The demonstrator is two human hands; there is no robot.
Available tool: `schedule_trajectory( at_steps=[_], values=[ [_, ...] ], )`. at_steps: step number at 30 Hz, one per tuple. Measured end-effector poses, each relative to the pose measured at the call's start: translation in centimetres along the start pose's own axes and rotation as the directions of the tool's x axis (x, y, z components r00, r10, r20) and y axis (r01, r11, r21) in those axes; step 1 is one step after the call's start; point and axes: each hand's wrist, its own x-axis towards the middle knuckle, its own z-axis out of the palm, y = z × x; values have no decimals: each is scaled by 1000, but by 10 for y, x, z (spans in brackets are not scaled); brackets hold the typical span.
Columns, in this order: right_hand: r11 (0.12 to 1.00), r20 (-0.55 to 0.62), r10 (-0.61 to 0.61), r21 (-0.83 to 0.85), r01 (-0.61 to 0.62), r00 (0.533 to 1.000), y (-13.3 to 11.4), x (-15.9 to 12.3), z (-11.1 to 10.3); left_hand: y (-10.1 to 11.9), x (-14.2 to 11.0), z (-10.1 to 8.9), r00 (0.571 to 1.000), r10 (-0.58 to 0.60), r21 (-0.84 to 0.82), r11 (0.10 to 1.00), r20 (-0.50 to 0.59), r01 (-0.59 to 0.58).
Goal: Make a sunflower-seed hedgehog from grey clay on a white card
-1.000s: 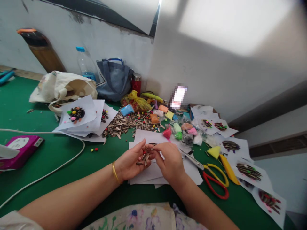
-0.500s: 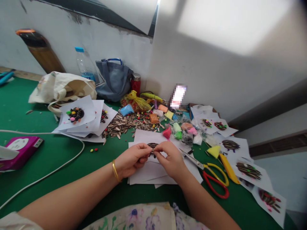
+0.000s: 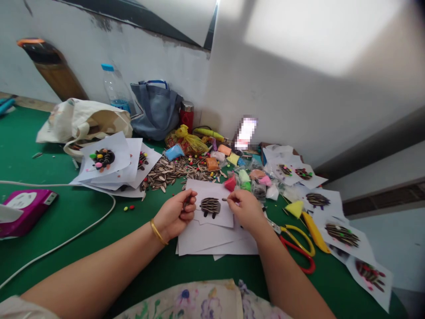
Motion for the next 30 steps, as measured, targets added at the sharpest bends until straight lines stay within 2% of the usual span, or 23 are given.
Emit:
schedule_trajectory(
  at_steps=[5,15,30],
  values=[
    [998,36,-32,-61,34,999,-2,0,9,0,0,0,1000,-9,-20,1000,-5,9],
    [994,-9,-80,-70,80,997,-4,0,19,-1,1,-2,1000,-21,-12,1000,17,22],
    [938,3,-180,-301,173,984,-10,-2,27,-2,2,-4,998,-39,-24,999,41,40]
  ],
)
